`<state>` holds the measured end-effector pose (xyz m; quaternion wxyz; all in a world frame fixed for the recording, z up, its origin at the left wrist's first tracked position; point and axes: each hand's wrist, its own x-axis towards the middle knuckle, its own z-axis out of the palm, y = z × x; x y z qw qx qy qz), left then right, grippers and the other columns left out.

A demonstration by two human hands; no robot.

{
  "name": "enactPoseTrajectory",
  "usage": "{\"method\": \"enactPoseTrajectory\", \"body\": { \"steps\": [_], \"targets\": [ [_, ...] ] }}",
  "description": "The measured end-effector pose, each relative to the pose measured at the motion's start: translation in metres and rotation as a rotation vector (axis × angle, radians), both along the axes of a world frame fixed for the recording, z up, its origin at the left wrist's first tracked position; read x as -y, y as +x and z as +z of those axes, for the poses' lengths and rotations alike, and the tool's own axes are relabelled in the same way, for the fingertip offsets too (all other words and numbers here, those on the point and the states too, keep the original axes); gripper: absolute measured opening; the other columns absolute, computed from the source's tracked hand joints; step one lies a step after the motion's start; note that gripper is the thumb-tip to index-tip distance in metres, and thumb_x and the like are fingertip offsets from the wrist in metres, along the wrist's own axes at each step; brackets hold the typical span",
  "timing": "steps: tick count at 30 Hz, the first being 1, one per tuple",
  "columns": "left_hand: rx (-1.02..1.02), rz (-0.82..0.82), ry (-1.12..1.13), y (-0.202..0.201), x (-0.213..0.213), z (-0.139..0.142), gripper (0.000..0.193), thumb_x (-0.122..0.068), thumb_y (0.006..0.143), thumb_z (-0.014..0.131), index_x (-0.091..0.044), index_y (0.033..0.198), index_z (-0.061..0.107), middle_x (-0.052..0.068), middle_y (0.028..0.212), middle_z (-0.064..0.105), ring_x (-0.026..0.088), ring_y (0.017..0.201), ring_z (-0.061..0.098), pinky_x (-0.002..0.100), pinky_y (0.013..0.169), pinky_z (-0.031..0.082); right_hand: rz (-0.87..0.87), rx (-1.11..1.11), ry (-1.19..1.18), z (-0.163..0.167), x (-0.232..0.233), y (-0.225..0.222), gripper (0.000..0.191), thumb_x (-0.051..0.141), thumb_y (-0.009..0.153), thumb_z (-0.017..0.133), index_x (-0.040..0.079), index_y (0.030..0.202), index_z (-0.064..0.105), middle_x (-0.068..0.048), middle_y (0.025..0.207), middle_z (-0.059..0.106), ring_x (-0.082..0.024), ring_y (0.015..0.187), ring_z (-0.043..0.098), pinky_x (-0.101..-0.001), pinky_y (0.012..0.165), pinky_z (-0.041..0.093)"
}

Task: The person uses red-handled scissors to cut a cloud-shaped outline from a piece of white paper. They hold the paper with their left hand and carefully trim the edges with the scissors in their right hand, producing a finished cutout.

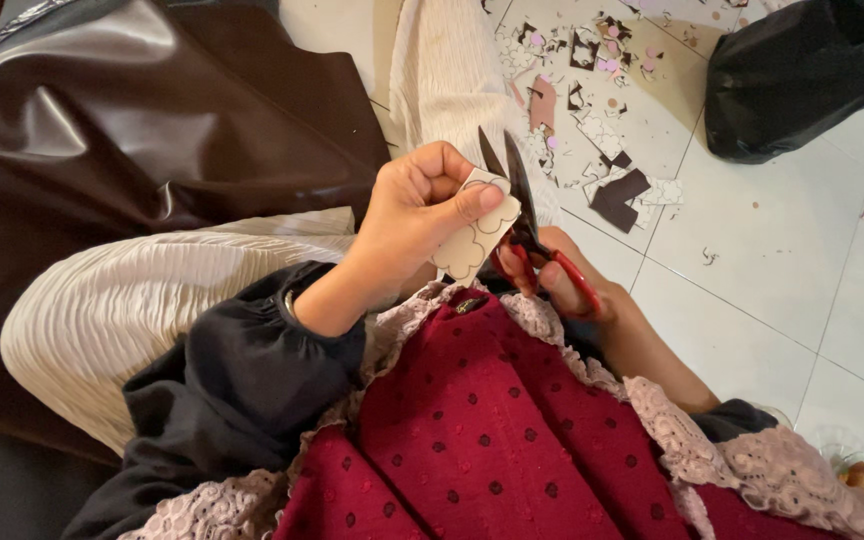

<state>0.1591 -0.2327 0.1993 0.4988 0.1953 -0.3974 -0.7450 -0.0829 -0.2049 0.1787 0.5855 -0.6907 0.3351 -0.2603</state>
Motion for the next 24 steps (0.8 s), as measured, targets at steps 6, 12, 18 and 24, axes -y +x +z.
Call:
{"method": "enactPoseTrajectory", "body": {
  "steps": [6, 12, 18, 24],
  "targets": [
    [0.215, -0.022, -0.021, 0.019, 0.02, 0.016, 0.016, -0.009, 0.094, 0.077, -0.001, 0.096, 0.063, 0.006, 0.087, 0.075, 0.005, 0.073, 0.067, 0.021, 0.064, 0.055, 0.06, -0.017, -0.027, 0.023, 0.021, 0.004, 0.081, 0.09, 0.083, 0.05, 0.01, 0.085, 0.052, 0.002, 0.068, 0.047, -0.011, 0.062, 0.044, -0.0272, 0.063, 0.037],
    [0.249, -0.008, -0.091, 0.025, 0.036, 0.008, 0.018, -0.01, 0.095, 0.076, 0.0, 0.106, 0.066, 0.003, 0.095, 0.074, 0.004, 0.083, 0.066, 0.018, 0.073, 0.054, 0.082, -0.04, -0.062, 0.03, 0.032, 0.007, 0.077, 0.088, 0.09, 0.045, 0.011, 0.087, 0.051, 0.003, 0.079, 0.048, -0.009, 0.076, 0.044, -0.0253, 0.072, 0.034],
    [0.301, -0.048, -0.118, 0.065, 0.075, 0.043, 0.025, 0.0, 0.095, 0.062, 0.005, 0.118, 0.071, 0.0, 0.094, 0.073, 0.005, 0.083, 0.067, 0.021, 0.074, 0.056, -0.081, 0.115, -0.072, 0.05, 0.063, 0.046, 0.063, 0.065, 0.095, 0.059, 0.004, 0.113, 0.06, 0.002, 0.087, 0.051, -0.009, 0.079, 0.046, -0.0253, 0.073, 0.039],
    [0.569, -0.078, -0.353, 0.095, 0.106, 0.091, 0.058, -0.002, 0.085, 0.071, -0.001, 0.142, 0.058, 0.004, 0.099, 0.07, 0.006, 0.083, 0.068, 0.021, 0.075, 0.057, -0.355, 0.091, 0.093, 0.082, 0.105, 0.079, 0.014, 0.01, 0.092, 0.063, 0.002, 0.103, 0.059, -0.002, 0.072, 0.058, -0.009, 0.061, 0.052, -0.0247, 0.056, 0.042]
  ]
}}
